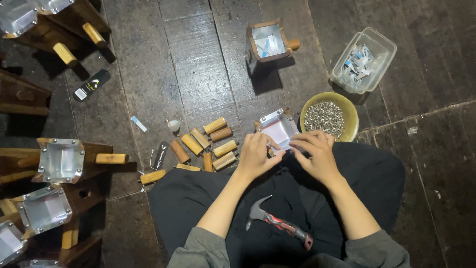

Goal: Assembling small wooden frames by hammering nails into joints and smoothing the surfaces with a wooden block.

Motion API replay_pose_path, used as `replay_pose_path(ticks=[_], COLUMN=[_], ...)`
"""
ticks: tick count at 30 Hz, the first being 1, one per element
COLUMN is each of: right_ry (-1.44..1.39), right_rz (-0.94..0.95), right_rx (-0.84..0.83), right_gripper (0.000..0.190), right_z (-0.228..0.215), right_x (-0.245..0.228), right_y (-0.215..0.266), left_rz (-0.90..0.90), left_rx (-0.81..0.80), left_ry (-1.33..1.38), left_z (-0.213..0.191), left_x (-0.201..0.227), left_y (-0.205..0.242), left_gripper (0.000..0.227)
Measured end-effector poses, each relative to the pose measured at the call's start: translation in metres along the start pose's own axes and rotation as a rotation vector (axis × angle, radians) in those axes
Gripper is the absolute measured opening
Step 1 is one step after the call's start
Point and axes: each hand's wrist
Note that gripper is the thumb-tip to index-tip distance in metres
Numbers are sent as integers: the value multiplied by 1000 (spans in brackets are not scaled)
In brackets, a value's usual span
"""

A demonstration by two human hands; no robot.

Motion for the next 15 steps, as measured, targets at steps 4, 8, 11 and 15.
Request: replay_pose_path(ticks=[4, 8, 11, 15], right_ry=[-40, -381, -683, -870], right_rz=[111, 414, 674, 766], right_rx=[28, 43, -1, -7], right_gripper=[15, 36, 52, 56], right_z=[4, 19, 30, 38], right_x=[-9, -16, -11, -2], right_y=[3, 8, 14, 17], left_rz=[-36, -53, -73, -90], left_rx=[-15, -16, 2, 52], left_ry=[13, 26, 48, 60], left_z=[-2, -3, 3, 10], left_x=[4, 6, 4, 3], left_y=[1, 0, 4, 6], left_gripper=[39, 38, 38, 37])
Point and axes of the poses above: each hand's wrist, its own y-axis away from the middle knuckle, its own z-axis out of the palm, x = y × z, and after that the axes turned 4 degrees about y, right-handed
